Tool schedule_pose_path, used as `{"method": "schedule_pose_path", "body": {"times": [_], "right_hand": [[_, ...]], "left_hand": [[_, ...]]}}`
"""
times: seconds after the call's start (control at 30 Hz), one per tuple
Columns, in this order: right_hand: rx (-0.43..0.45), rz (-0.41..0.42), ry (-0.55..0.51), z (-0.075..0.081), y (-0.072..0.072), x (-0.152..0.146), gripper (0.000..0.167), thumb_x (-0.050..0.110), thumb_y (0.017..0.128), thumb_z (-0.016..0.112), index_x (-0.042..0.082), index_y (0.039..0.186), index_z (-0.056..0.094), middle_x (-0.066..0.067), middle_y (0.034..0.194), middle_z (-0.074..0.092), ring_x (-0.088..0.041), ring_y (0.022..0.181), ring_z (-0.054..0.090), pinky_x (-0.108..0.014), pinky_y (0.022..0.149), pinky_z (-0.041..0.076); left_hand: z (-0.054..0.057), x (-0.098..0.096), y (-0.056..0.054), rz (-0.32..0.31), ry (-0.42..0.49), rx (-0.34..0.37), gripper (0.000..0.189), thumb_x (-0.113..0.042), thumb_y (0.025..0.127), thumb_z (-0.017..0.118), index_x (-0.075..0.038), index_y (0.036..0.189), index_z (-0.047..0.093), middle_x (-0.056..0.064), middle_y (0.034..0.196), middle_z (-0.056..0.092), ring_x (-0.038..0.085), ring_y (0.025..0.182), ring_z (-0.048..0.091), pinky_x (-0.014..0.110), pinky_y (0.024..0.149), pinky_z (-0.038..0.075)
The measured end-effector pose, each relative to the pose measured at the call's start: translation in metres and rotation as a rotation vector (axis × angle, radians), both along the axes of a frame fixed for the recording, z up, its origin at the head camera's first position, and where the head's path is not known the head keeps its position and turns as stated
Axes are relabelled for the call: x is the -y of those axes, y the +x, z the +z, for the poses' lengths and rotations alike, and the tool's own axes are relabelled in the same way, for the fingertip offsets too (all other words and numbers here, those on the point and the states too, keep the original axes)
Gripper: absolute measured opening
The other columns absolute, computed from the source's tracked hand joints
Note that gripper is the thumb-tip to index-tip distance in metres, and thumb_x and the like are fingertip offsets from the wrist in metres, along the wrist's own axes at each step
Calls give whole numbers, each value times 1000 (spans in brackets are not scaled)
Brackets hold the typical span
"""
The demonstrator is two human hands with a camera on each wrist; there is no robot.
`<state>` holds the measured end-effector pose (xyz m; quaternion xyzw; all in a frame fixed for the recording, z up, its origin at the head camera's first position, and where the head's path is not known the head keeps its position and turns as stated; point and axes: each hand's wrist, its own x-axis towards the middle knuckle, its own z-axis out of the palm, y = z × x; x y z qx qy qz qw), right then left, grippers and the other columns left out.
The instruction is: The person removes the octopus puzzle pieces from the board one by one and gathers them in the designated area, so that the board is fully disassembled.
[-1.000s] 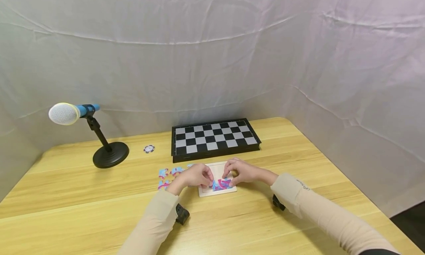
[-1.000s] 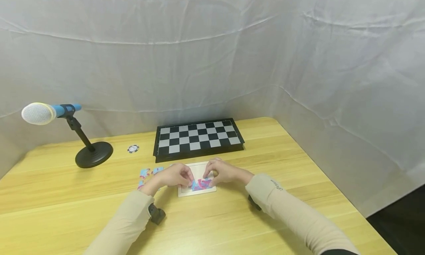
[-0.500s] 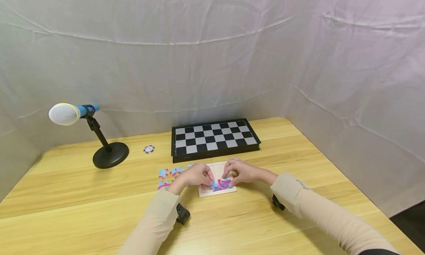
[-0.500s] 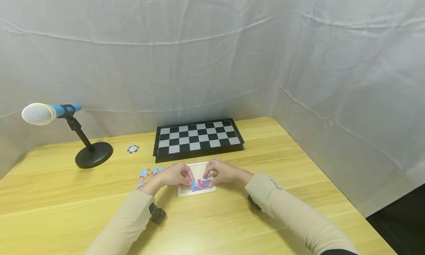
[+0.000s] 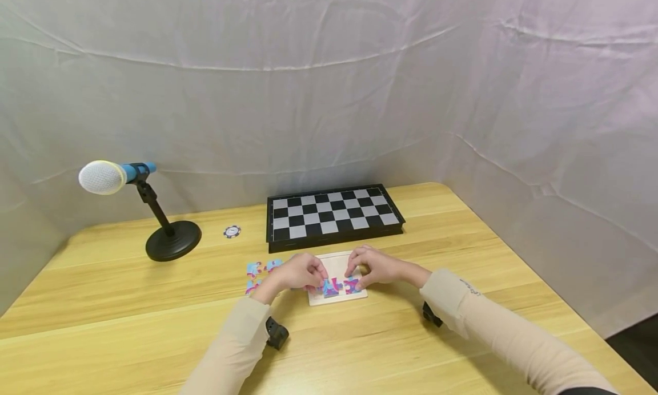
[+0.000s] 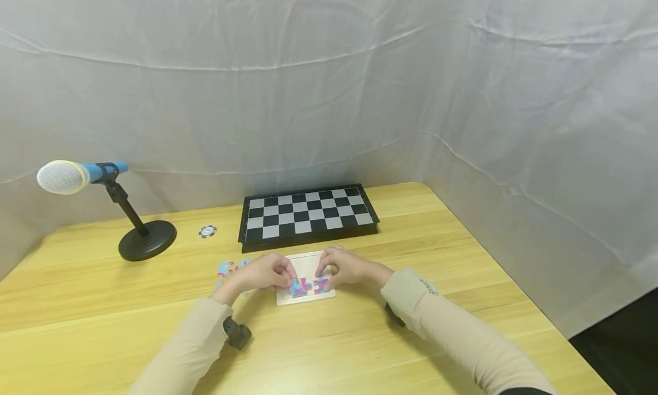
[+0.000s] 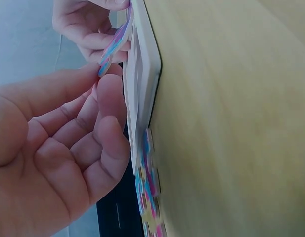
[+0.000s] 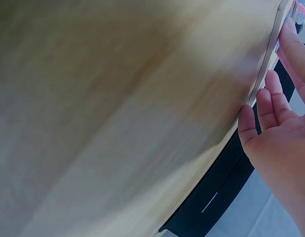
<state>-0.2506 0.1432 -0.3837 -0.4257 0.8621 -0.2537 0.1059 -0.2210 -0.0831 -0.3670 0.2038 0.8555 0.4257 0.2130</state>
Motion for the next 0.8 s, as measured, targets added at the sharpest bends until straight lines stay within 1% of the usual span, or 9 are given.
{"method": "schedule_pose_path", "body": {"times": [0.1,0.27,0.4,0.53,0.63,0.7,0.8], "right_hand": [[-1,2,-2,0,0,0,25,17,70,74,9,93,68,0,99,54,-21,99,43,-35,86,35],[0,0,-6,-1,0,0,26,17,69,74,9,93,68,0,99,54,-21,99,43,-36,87,34],[-2,0,-5,-2,-1,0,25,17,70,74,9,93,68,0,99,53,-22,99,43,-37,87,34],[13,-9,-2,-1,-1,0,26,17,70,74,10,93,68,1,100,53,-21,100,42,-37,88,33],[12,-6,-4,-1,-1,0,26,17,69,74,10,93,68,1,100,53,-21,100,42,-37,88,33],[12,-4,-6,0,-1,0,26,17,70,74,10,93,68,1,100,53,-21,100,42,-37,88,33],[7,-1,-5,-1,-1,0,26,17,70,74,10,93,67,1,99,53,-21,99,43,-37,88,33]], "left_hand": [[-1,5,0,12,7,7,5,0,80,62,4,81,60,4,60,55,12,50,48,19,46,36],[-2,15,2,10,52,19,3,3,80,60,6,82,59,5,64,56,12,53,50,22,51,43],[-2,23,3,-4,78,19,3,6,80,58,7,83,58,6,68,57,12,53,50,23,52,43],[-1,30,5,9,76,17,3,5,81,58,7,83,58,6,66,57,14,55,53,25,54,46],[0,36,7,16,69,2,3,4,81,58,7,83,58,5,65,56,14,55,54,27,55,47],[1,40,9,15,73,-1,3,4,81,58,7,83,57,6,65,56,14,54,53,27,54,46],[2,46,11,13,87,14,3,5,82,56,8,84,57,7,67,57,14,53,52,25,51,42]]}}
